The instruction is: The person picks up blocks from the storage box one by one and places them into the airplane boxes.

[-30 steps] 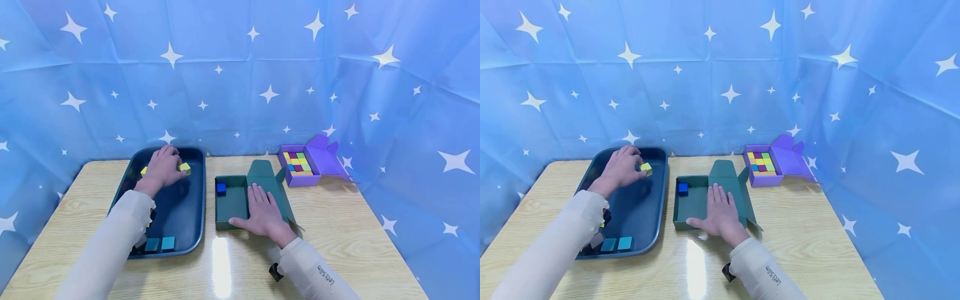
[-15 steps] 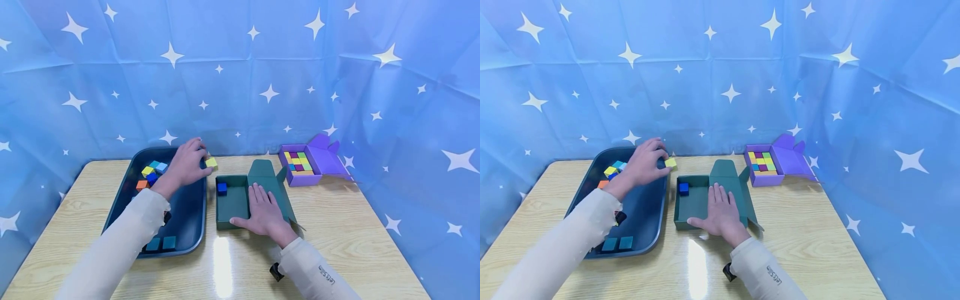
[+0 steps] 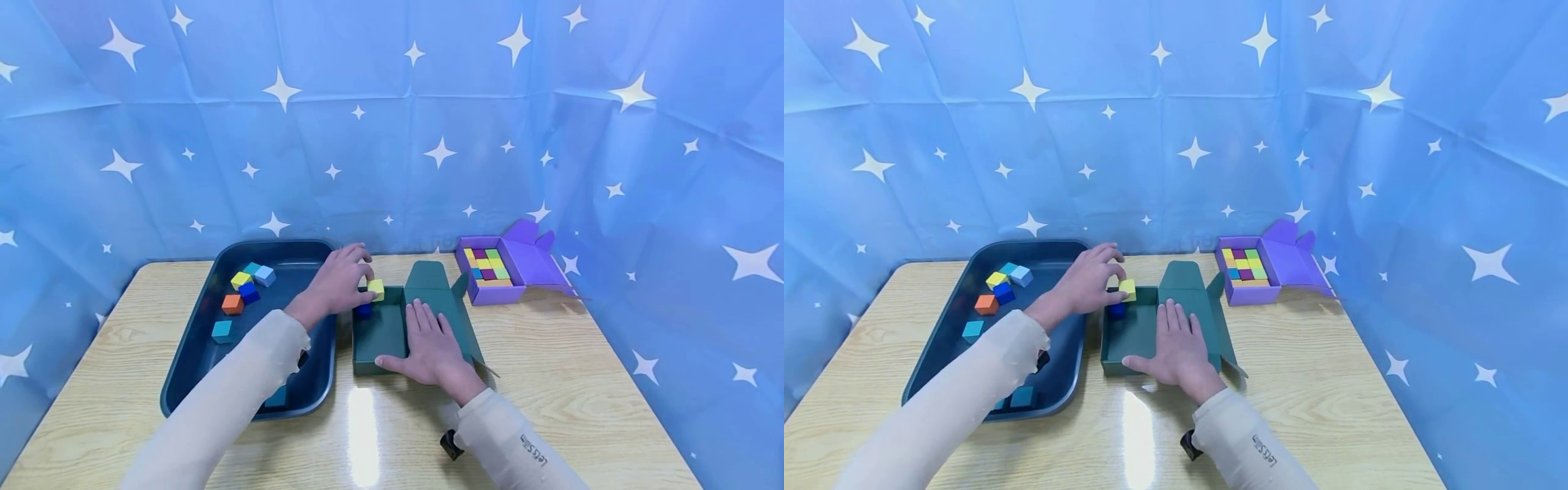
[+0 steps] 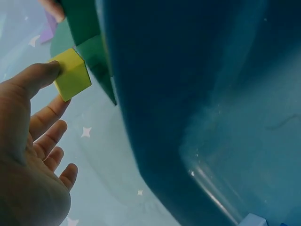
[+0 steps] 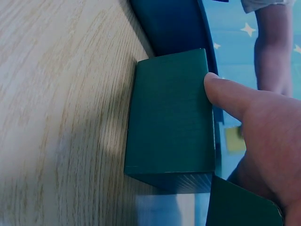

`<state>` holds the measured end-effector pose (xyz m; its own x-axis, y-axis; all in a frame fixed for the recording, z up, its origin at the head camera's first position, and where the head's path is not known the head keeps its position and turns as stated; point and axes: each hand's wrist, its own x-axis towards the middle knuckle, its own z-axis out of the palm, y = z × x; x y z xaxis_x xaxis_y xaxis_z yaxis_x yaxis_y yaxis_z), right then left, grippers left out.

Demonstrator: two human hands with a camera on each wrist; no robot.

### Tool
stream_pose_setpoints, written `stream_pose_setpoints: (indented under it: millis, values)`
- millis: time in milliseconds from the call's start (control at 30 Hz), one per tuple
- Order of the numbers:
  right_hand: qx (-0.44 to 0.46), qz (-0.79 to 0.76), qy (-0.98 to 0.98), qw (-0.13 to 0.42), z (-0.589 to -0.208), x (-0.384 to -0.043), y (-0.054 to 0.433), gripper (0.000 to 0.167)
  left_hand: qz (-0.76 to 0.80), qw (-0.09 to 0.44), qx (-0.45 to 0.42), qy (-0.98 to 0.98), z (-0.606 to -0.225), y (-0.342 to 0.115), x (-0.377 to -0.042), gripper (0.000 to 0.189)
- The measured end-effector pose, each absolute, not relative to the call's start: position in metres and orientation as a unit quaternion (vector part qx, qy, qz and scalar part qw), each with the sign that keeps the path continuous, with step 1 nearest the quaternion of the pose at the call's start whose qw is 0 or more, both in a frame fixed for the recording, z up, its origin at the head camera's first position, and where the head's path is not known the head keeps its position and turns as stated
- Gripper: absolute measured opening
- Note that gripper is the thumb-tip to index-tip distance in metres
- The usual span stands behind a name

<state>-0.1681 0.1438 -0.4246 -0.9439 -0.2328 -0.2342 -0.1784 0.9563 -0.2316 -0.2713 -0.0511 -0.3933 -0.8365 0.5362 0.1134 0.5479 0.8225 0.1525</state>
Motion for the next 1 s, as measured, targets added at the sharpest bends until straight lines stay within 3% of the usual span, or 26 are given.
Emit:
stream_pose_setpoints:
  millis: [467, 1000]
  values:
    - [-0.105, -0.100, 0.981, 0.126, -0.426, -0.169, 0.145, 0.115, -0.054, -0.016, -0.297, -0.953, -0.414, -0.034, -0.269, 0.033]
    - [-0.106, -0.101, 0.981, 0.126, -0.425, -0.168, 0.145, 0.115, 0.056, 0.003, -0.312, -0.948, -0.431, -0.027, -0.275, 0.033]
